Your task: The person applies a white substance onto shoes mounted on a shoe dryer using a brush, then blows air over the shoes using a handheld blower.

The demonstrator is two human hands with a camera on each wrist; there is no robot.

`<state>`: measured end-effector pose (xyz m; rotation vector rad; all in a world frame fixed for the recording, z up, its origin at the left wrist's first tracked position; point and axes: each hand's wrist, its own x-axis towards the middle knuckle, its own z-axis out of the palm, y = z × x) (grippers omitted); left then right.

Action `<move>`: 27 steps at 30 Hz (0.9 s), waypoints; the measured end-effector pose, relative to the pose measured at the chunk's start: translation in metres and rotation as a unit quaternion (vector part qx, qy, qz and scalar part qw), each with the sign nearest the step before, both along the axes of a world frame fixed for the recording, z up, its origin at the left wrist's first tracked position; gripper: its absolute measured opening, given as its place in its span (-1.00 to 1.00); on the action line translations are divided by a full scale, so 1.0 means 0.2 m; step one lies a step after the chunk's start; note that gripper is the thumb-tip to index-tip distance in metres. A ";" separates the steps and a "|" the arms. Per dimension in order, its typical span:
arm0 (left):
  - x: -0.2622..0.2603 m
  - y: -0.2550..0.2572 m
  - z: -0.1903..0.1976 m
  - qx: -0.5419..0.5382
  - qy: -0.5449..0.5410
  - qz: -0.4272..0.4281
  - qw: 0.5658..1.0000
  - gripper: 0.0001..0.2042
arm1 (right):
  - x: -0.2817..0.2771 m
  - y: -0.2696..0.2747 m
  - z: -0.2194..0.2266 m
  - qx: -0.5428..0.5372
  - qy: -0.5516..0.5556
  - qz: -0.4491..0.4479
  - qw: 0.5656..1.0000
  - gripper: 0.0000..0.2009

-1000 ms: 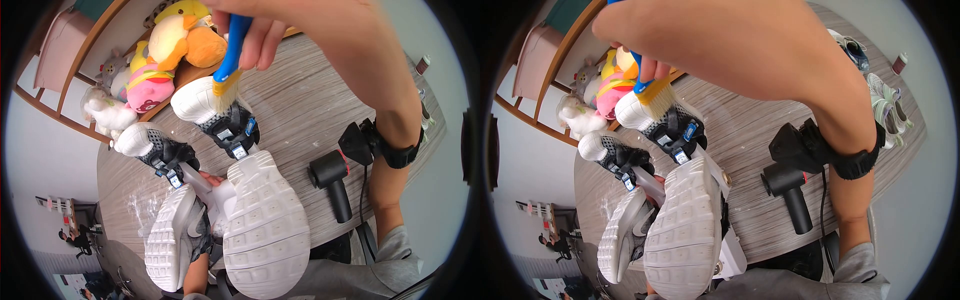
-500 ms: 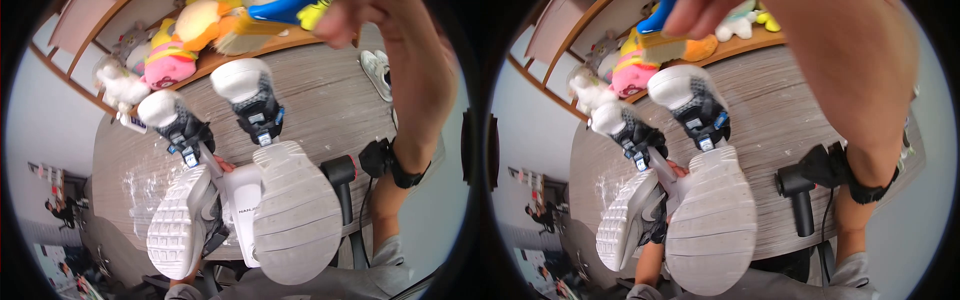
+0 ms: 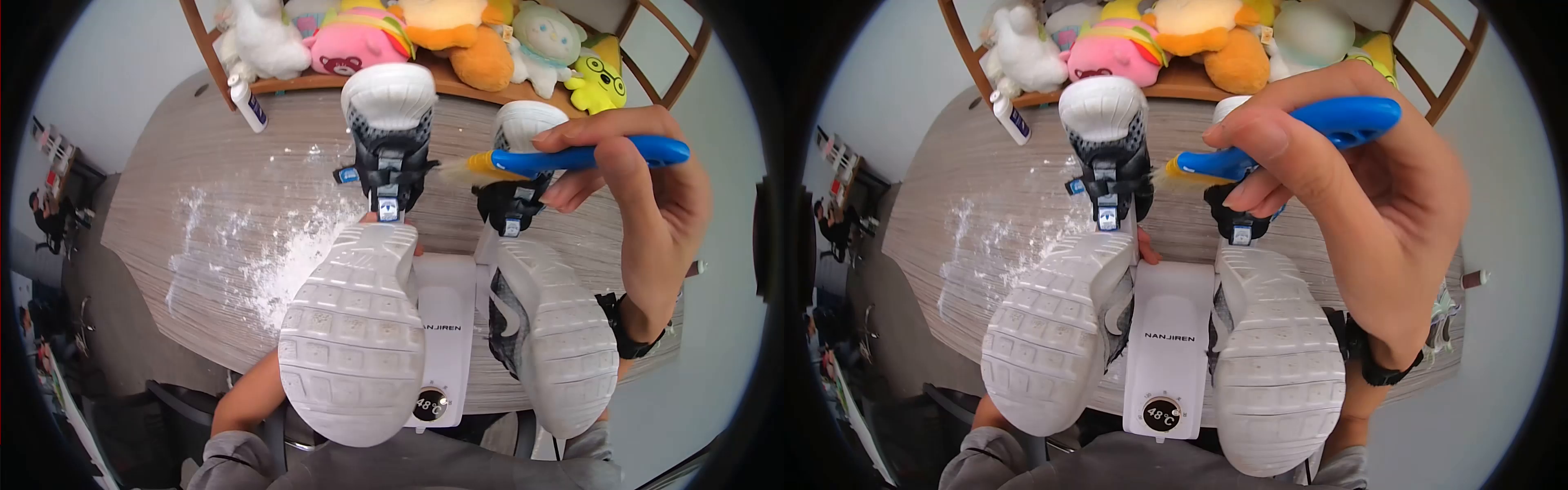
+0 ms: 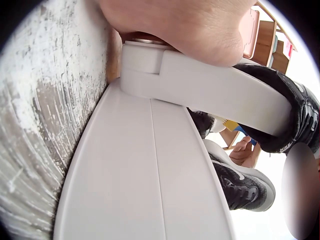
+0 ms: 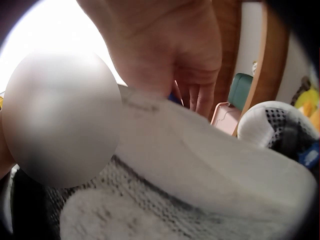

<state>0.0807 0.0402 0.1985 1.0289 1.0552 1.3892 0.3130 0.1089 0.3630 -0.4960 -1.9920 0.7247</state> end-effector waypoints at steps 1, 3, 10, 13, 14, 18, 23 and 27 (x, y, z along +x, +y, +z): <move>0.01 -0.01 -0.03 -0.004 -0.011 0.001 1.000 -0.75 | -0.01 0.00 -0.02 0.025 -0.004 -0.001 1.000 -0.77; 0.04 -0.02 -0.11 -0.010 -0.032 0.003 0.999 -0.75 | -0.03 0.00 -0.05 0.032 -0.014 0.002 0.999 -0.78; 0.05 -0.06 -0.19 0.004 -0.086 0.022 0.996 -0.75 | -0.07 -0.03 -0.04 -0.014 -0.063 0.021 0.998 -0.76; 0.07 -0.06 -0.18 0.009 -0.103 0.028 0.994 -0.75 | -0.11 -0.02 0.07 -0.037 -0.119 0.031 0.992 -0.74; 0.07 -0.06 -0.21 0.051 -0.091 0.027 0.994 -0.73 | -0.14 -0.01 0.11 -0.046 -0.189 0.045 0.980 -0.77; 0.08 -0.05 -0.24 0.099 -0.161 0.003 0.982 -0.67 | -0.25 0.00 0.23 -0.037 -0.396 0.039 0.917 -0.83; 0.05 -0.10 -0.13 0.068 -0.120 0.013 0.990 -0.61 | -0.32 -0.03 0.21 0.067 -0.475 -0.023 0.877 -0.85; 0.07 -0.09 -0.15 0.095 -0.106 0.039 0.989 -0.59 | -0.31 -0.11 0.25 0.074 -0.424 -0.040 0.902 -0.84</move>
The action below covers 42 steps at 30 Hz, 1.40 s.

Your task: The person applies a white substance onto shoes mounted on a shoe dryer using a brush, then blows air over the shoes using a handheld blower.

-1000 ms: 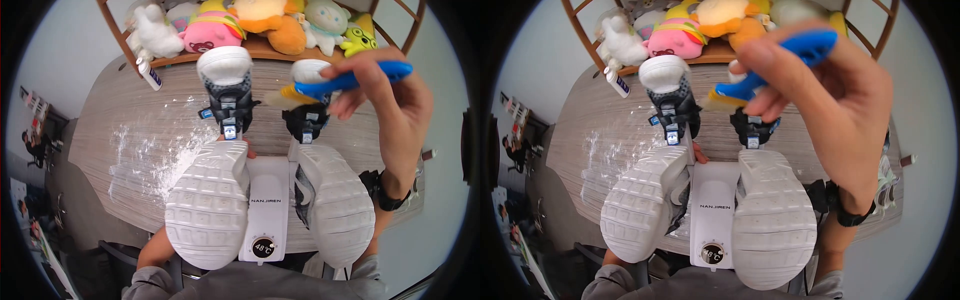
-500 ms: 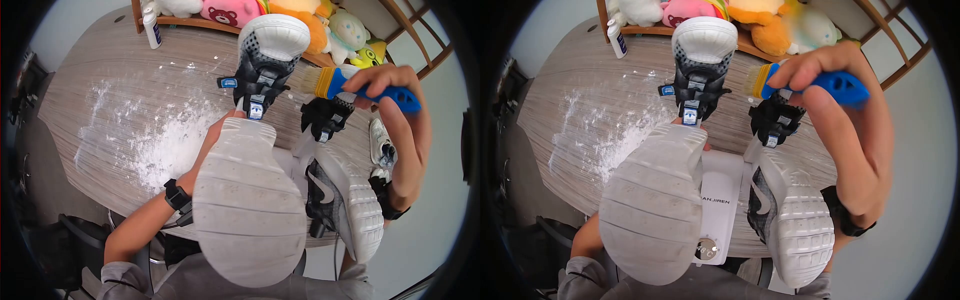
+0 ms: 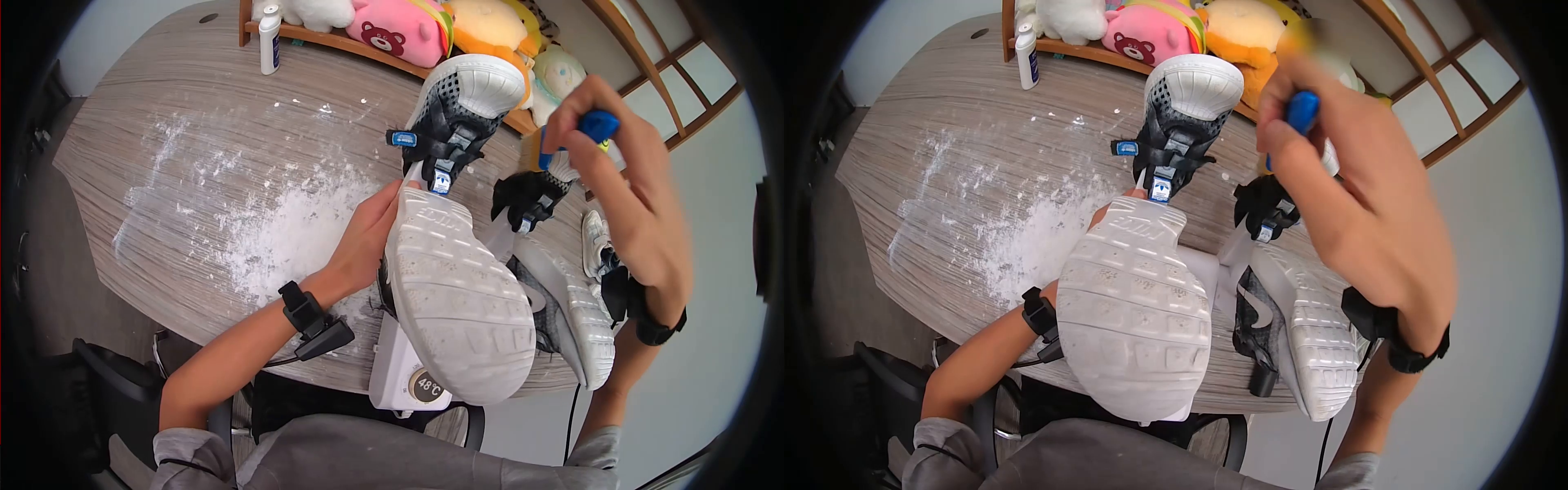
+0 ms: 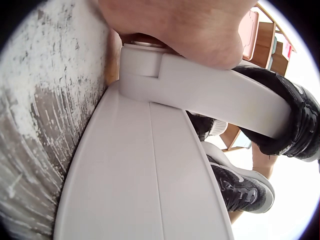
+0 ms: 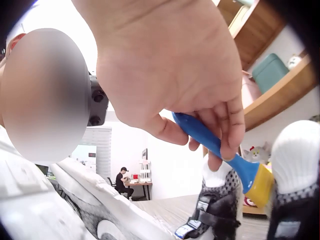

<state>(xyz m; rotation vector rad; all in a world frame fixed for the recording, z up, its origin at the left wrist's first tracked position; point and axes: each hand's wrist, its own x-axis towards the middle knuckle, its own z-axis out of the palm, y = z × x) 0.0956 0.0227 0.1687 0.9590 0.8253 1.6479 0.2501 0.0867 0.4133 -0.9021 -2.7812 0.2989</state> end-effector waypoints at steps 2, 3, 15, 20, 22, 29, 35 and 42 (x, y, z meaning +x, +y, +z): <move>0.00 0.00 -0.01 -0.011 0.001 -0.007 1.000 -0.59 | 0.03 -0.03 0.03 0.007 0.081 0.005 0.997 -0.82; -0.01 0.01 -0.02 -0.024 0.001 -0.015 1.000 -0.58 | 0.04 -0.04 0.05 0.014 0.092 -0.001 0.996 -0.77; 0.01 -0.01 0.00 -0.017 -0.006 0.002 1.000 -0.62 | 0.20 0.03 -0.11 -0.060 0.153 0.082 0.983 -0.78; -0.01 0.01 -0.03 -0.012 -0.007 -0.027 1.000 -0.63 | 0.28 0.03 -0.04 0.000 0.214 0.039 0.976 -0.78; -0.01 0.02 -0.04 -0.013 0.007 -0.022 1.000 -0.64 | 0.32 0.02 0.00 0.043 0.206 0.064 0.975 -0.82; -0.01 0.02 -0.02 0.021 -0.010 -0.038 0.999 -0.65 | 0.17 0.03 -0.02 -0.124 0.122 0.103 0.979 -0.81; 0.00 0.04 -0.07 0.015 0.006 -0.026 1.000 -0.64 | 0.04 0.07 0.01 -0.123 -0.136 0.084 0.979 -0.85; 0.00 0.02 -0.05 0.009 -0.026 -0.039 0.999 -0.63 | -0.02 0.07 -0.11 -0.089 -0.192 0.115 0.971 -0.90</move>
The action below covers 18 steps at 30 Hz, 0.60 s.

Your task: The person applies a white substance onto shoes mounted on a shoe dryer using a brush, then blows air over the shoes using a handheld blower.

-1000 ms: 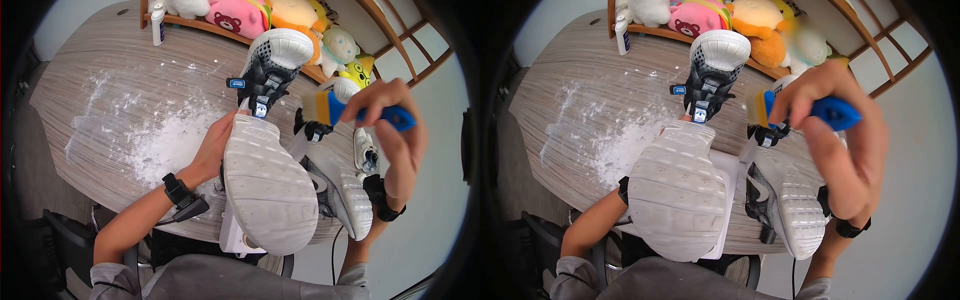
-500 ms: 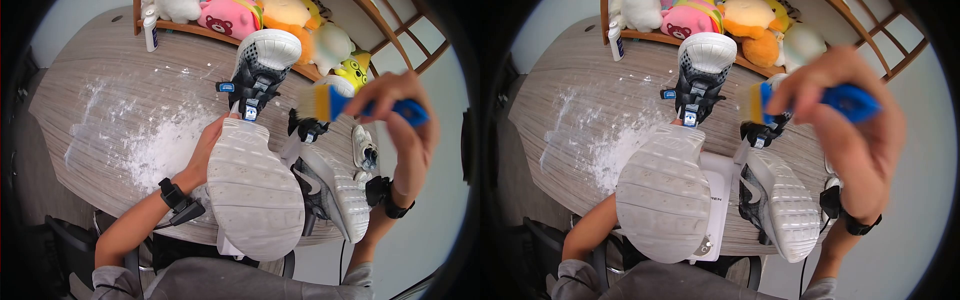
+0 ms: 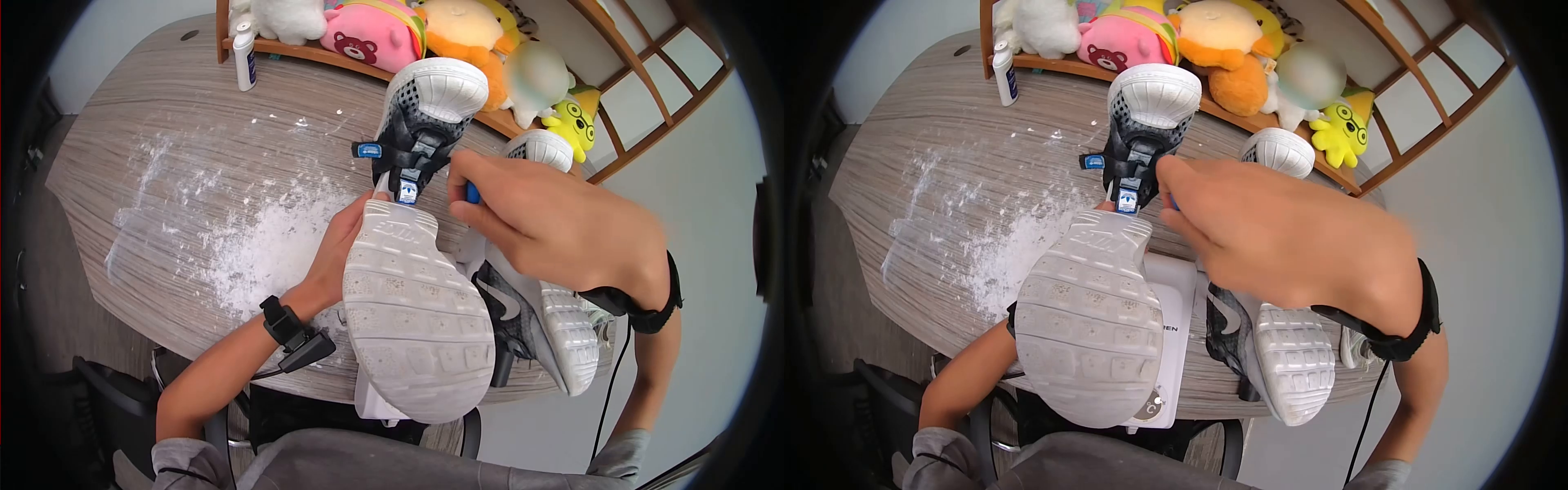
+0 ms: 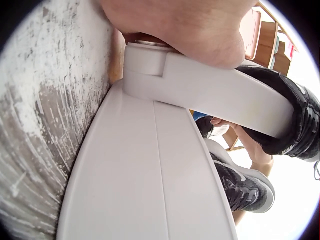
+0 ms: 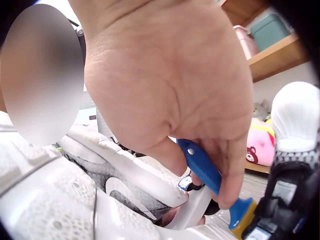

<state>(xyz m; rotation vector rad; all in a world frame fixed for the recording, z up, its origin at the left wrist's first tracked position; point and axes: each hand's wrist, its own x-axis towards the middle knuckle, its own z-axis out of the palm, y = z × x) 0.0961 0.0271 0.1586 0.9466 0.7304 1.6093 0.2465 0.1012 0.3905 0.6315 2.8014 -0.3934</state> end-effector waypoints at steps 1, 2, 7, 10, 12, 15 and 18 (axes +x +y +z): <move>0.00 0.00 0.00 0.000 -0.001 0.000 1.000 -0.63 | -0.01 -0.01 0.01 0.000 -0.001 0.000 1.000 -0.90; 0.00 0.00 0.01 0.007 0.003 0.002 1.000 -0.63 | -0.02 -0.02 0.03 0.005 -0.013 -0.020 1.000 -0.91; -0.01 -0.02 0.05 -0.023 -0.025 -0.009 0.999 -0.64 | -0.02 -0.09 0.15 0.036 -0.009 -0.042 0.998 -0.91; -0.01 -0.01 0.05 -0.026 0.005 -0.001 1.000 -0.65 | 0.07 -0.10 0.21 0.028 0.063 -0.050 0.996 -0.87; -0.01 -0.01 0.02 -0.012 0.035 0.020 0.999 -0.65 | 0.14 -0.13 0.22 -0.006 0.180 -0.087 0.980 -0.84; -0.02 0.00 0.00 -0.008 0.032 0.010 0.999 -0.67 | 0.26 -0.16 0.16 0.004 0.348 -0.143 0.927 -0.75; -0.02 0.00 0.01 -0.039 0.049 0.012 0.998 -0.68 | 0.42 -0.13 0.12 0.017 0.452 -0.125 0.883 -0.72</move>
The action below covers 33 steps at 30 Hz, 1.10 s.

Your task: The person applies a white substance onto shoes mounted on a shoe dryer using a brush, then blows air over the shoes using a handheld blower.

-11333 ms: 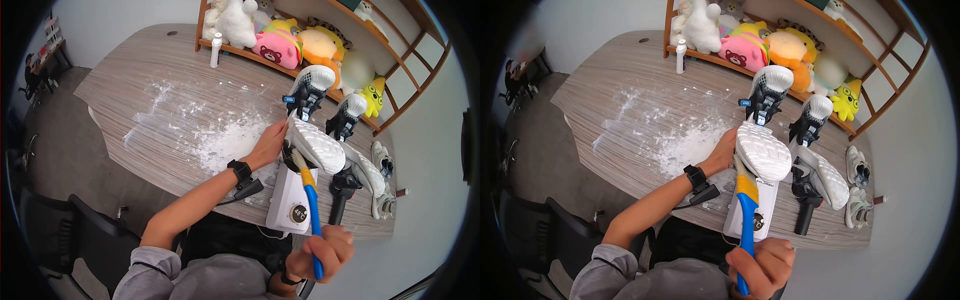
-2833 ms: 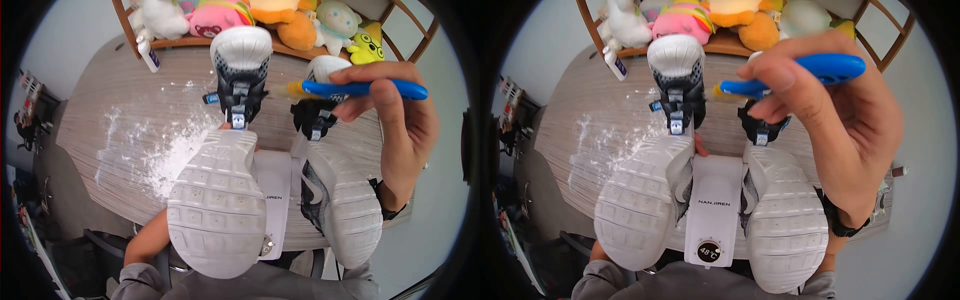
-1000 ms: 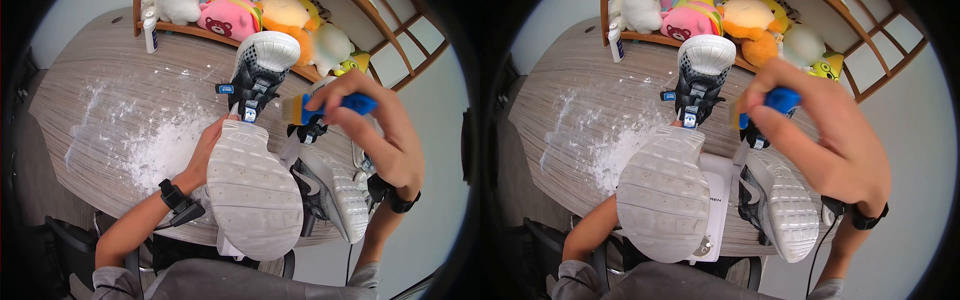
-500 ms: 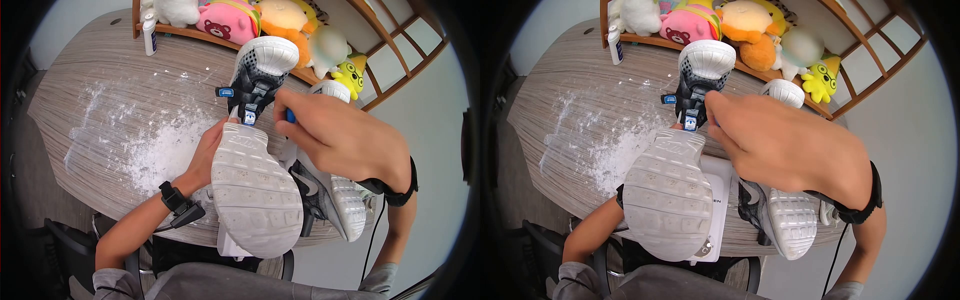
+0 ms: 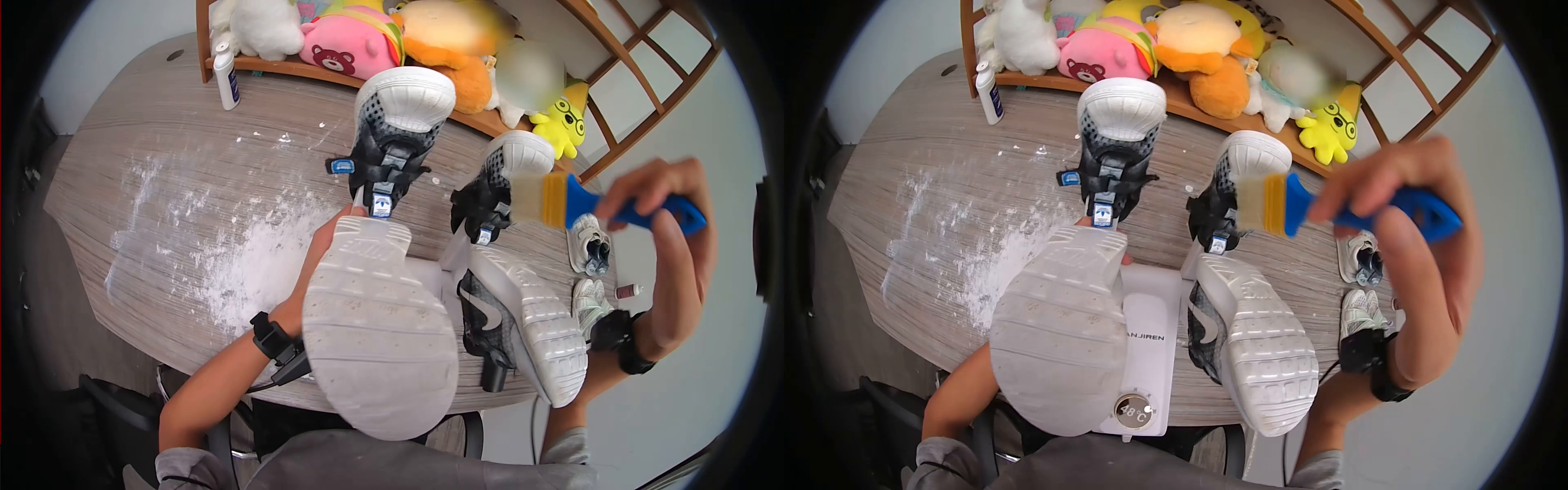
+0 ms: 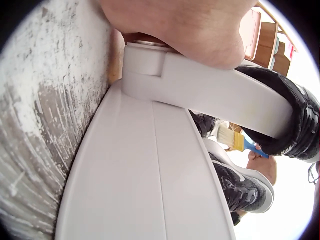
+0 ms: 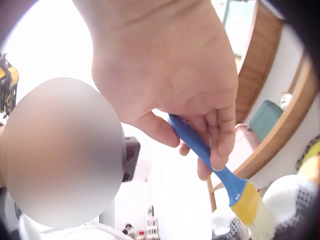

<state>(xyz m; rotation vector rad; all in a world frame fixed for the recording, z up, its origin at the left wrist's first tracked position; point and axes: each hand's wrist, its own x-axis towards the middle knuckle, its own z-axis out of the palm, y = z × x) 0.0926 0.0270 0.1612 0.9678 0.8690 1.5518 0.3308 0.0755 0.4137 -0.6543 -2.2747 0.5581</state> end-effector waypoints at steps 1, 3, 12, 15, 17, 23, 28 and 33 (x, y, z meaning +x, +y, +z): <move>-0.02 -0.01 -0.02 0.000 0.005 -0.002 1.000 -0.68 | 0.07 0.02 -0.03 0.002 0.033 0.011 0.999 -0.74; -0.01 0.01 -0.02 -0.004 0.008 -0.006 1.000 -0.69 | 0.18 0.07 -0.07 -0.028 0.075 0.053 0.995 -0.77; 0.07 0.11 -0.01 -0.039 0.036 -0.062 0.997 -0.70 | 0.21 0.14 -0.24 -0.114 0.091 -0.018 0.989 -0.65; 0.09 0.17 0.00 -0.049 0.051 -0.085 0.994 -0.70 | 0.23 0.22 -0.27 -0.151 0.089 0.039 0.984 -0.63; 0.08 0.18 0.01 -0.055 0.060 -0.094 0.992 -0.70 | 0.23 0.29 -0.30 -0.148 0.101 0.099 0.979 -0.66; 0.07 0.21 -0.01 -0.073 0.069 -0.107 0.989 -0.71 | 0.14 0.33 -0.35 -0.156 0.128 0.089 0.975 -0.69; 0.07 0.21 -0.03 -0.085 0.061 -0.110 0.988 -0.72 | 0.14 0.33 -0.34 -0.002 0.083 0.053 0.995 -0.76; 0.07 0.20 -0.05 -0.093 0.044 -0.107 0.989 -0.72 | 0.12 0.26 -0.28 0.016 0.206 0.055 0.977 -0.75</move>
